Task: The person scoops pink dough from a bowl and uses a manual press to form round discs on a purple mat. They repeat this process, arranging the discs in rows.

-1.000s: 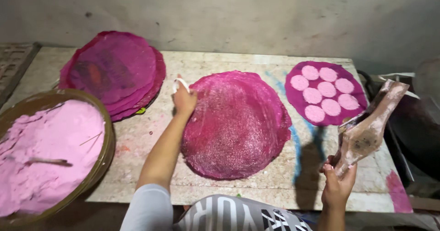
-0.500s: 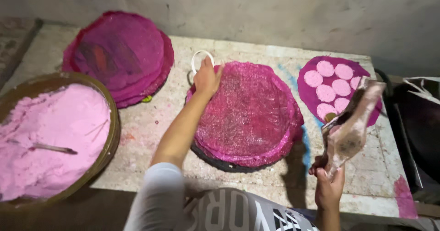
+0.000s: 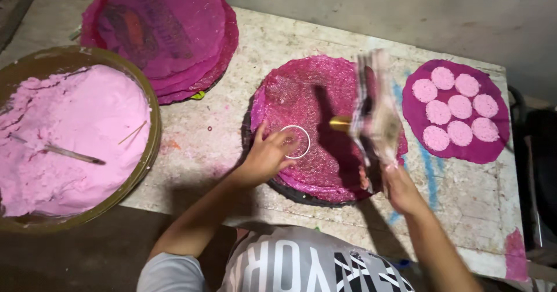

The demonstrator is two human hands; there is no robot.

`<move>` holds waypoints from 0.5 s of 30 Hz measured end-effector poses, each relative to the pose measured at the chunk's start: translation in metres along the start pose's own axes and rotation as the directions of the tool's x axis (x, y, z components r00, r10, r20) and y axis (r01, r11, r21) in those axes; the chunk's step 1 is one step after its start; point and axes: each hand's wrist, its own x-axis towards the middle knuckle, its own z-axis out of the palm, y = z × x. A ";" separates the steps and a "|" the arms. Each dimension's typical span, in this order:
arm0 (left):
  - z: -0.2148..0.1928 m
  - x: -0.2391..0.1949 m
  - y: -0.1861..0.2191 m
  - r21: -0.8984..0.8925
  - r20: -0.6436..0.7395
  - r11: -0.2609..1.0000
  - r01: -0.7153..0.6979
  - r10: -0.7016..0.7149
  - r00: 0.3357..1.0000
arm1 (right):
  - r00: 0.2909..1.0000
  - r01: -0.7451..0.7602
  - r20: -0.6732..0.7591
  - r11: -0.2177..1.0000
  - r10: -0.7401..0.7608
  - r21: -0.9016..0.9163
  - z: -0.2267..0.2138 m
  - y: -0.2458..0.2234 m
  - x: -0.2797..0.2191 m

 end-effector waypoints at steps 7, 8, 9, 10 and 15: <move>-0.037 0.050 -0.008 -0.736 -0.097 -0.619 -0.276 -0.307 0.947 | 0.660 -0.501 0.452 0.800 0.600 -0.330 0.026 -0.067 0.070; -0.036 0.056 -0.007 -0.661 -0.183 -0.684 -0.308 -0.251 0.951 | 0.640 -0.503 0.449 0.782 0.623 -0.368 0.029 -0.081 0.077; -0.033 0.059 -0.007 -0.581 -0.270 -0.745 -0.328 -0.203 0.941 | 0.619 -0.504 0.447 0.764 0.645 -0.403 0.031 -0.095 0.082; -0.029 0.061 -0.007 -0.496 -0.360 -0.800 -0.337 -0.164 0.919 | 0.598 -0.505 0.443 0.744 0.667 -0.438 0.034 -0.106 0.089; -0.001 0.066 -0.020 -0.460 -0.238 -0.696 -0.551 -0.502 0.832 | 0.712 -0.424 0.023 0.456 0.701 -0.782 0.048 -0.129 0.116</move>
